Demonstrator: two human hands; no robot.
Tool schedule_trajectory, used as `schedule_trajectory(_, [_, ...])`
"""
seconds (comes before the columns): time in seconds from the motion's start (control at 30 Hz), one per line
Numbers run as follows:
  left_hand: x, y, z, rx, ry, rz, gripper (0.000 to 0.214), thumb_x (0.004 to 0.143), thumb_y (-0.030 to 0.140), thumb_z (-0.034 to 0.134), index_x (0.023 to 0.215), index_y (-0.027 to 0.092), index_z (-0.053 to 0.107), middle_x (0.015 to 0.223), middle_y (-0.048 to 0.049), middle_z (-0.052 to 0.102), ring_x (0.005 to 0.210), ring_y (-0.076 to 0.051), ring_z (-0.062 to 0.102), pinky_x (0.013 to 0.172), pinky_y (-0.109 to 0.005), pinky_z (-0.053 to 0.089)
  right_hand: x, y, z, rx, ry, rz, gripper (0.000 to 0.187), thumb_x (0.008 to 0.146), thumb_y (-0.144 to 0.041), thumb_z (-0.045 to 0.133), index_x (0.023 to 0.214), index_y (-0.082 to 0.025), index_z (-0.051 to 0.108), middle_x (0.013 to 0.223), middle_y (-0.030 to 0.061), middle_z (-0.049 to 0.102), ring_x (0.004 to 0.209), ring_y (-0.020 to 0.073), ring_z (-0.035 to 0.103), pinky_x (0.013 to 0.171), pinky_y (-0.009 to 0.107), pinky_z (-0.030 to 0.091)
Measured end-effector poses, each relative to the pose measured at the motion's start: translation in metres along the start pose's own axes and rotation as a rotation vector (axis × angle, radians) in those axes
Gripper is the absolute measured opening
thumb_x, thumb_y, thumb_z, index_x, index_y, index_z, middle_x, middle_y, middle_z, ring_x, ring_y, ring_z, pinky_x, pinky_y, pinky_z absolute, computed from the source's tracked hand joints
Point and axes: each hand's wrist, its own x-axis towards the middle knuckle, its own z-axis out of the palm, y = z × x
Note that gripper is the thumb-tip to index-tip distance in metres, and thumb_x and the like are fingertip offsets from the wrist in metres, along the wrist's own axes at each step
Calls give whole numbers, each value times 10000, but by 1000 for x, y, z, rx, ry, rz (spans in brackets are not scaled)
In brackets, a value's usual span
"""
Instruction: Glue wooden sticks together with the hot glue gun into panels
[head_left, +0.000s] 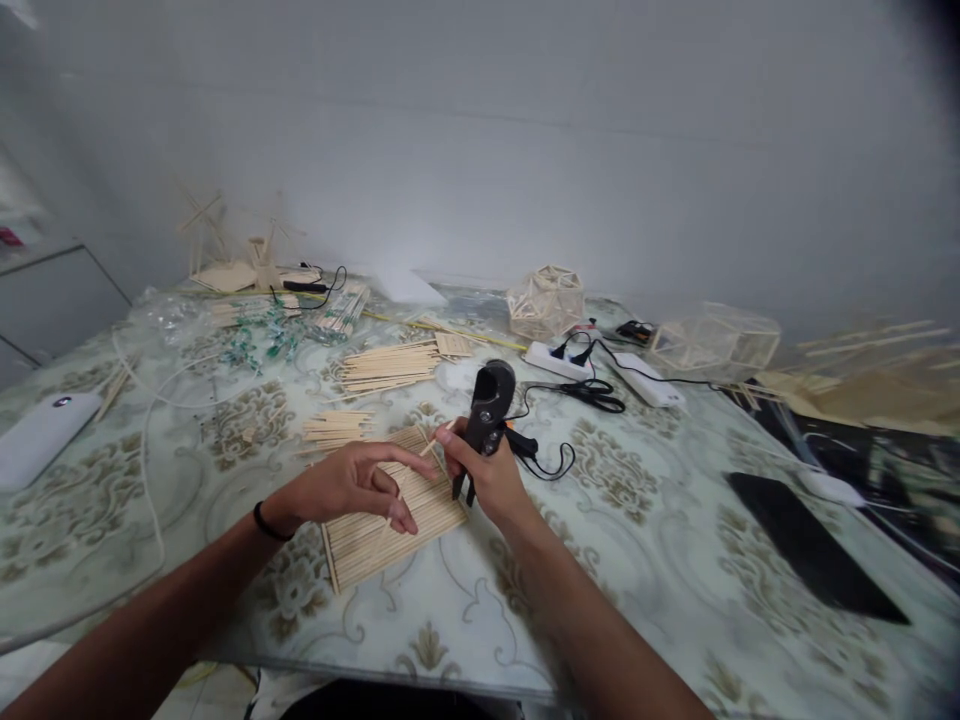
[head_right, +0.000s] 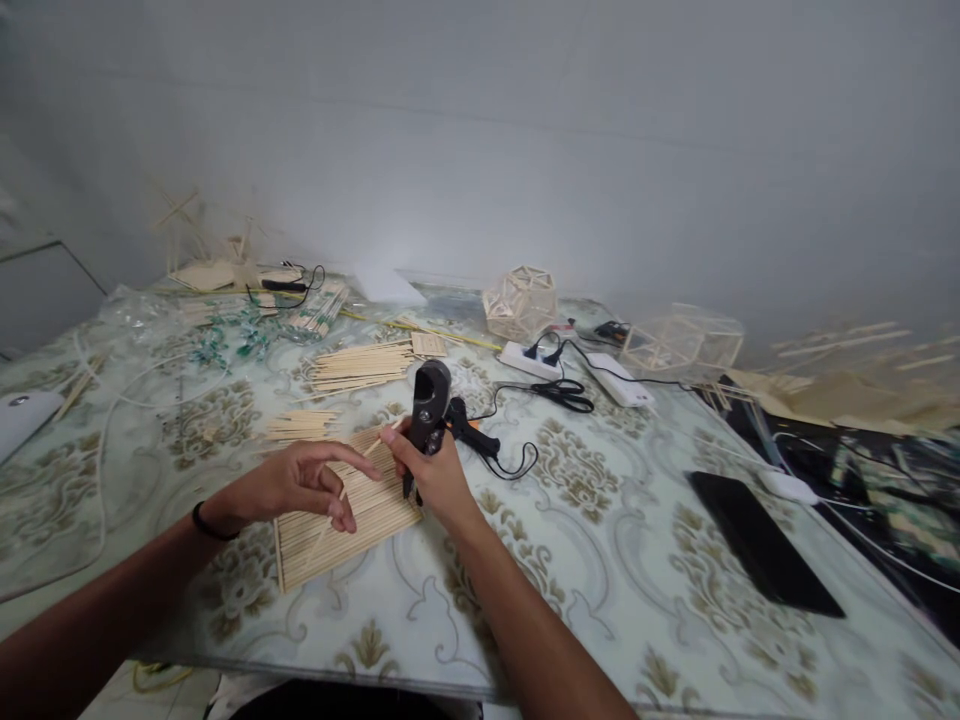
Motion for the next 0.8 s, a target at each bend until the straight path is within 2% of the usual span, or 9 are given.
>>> schedule_trajectory(0.1, [1,0,-4,2,70,21,495,838,231,834,1304,208,668,1030,-96,793,829,-222,808,741,-299,610,1,1,-2,15,29,-8,386,809,-559,755,783,-182,672,524,-57,520,494,118,471,542,266,419])
schedule_trajectory(0.17, [2,1,-8,30,172,25,630,806,204,849,1385,220,600,993,-69,786,858,-237,808,760,-316,610,2,2,-3,0,53,-10,390,796,-563,765,785,-187,665,531,-56,525,502,124,484,549,270,432])
schedule_trajectory(0.23, [4,1,-13,70,269,12,672,783,197,857,1392,205,574,880,-34,784,855,-238,806,782,-326,604,2,3,-3,-45,55,-8,385,783,-558,777,779,-192,656,539,-52,532,516,131,498,555,272,438])
schedule_trajectory(0.27, [5,1,-14,88,307,5,614,776,205,858,1334,190,603,845,-28,785,838,-235,803,781,-328,601,1,3,-3,-80,46,-2,380,783,-552,778,774,-192,657,548,-46,542,528,136,505,558,273,438])
schedule_trajectory(0.37, [8,-3,-15,164,366,2,266,804,263,824,1000,158,677,809,-48,797,788,-218,786,746,-312,583,-1,2,1,-200,5,6,371,793,-532,770,722,-185,658,571,-31,552,544,136,490,547,270,409])
schedule_trajectory(0.47, [10,-10,-9,256,406,24,181,849,313,778,877,164,678,824,-63,810,813,-217,779,752,-305,572,-4,1,7,-297,-24,-14,355,838,-495,725,689,-179,664,572,-24,554,541,133,473,535,269,382])
schedule_trajectory(0.63, [12,-19,2,385,506,124,234,882,352,749,1040,187,695,942,-57,822,897,-232,779,816,-327,588,-7,4,11,-407,-45,-141,278,884,-397,702,710,-180,700,655,10,678,609,164,589,601,273,436])
schedule_trajectory(0.7, [13,-19,5,400,512,149,281,886,330,740,1127,204,670,964,-48,824,918,-237,777,839,-339,593,-8,4,12,-440,-65,-235,213,895,-339,695,739,-195,716,722,18,721,664,178,635,665,282,470])
schedule_trajectory(0.8, [15,-16,7,451,503,151,254,887,280,720,1128,213,677,972,-44,822,928,-241,770,860,-341,588,-10,3,13,-469,-109,-323,169,897,-293,685,758,-207,732,776,29,743,713,188,659,716,292,486])
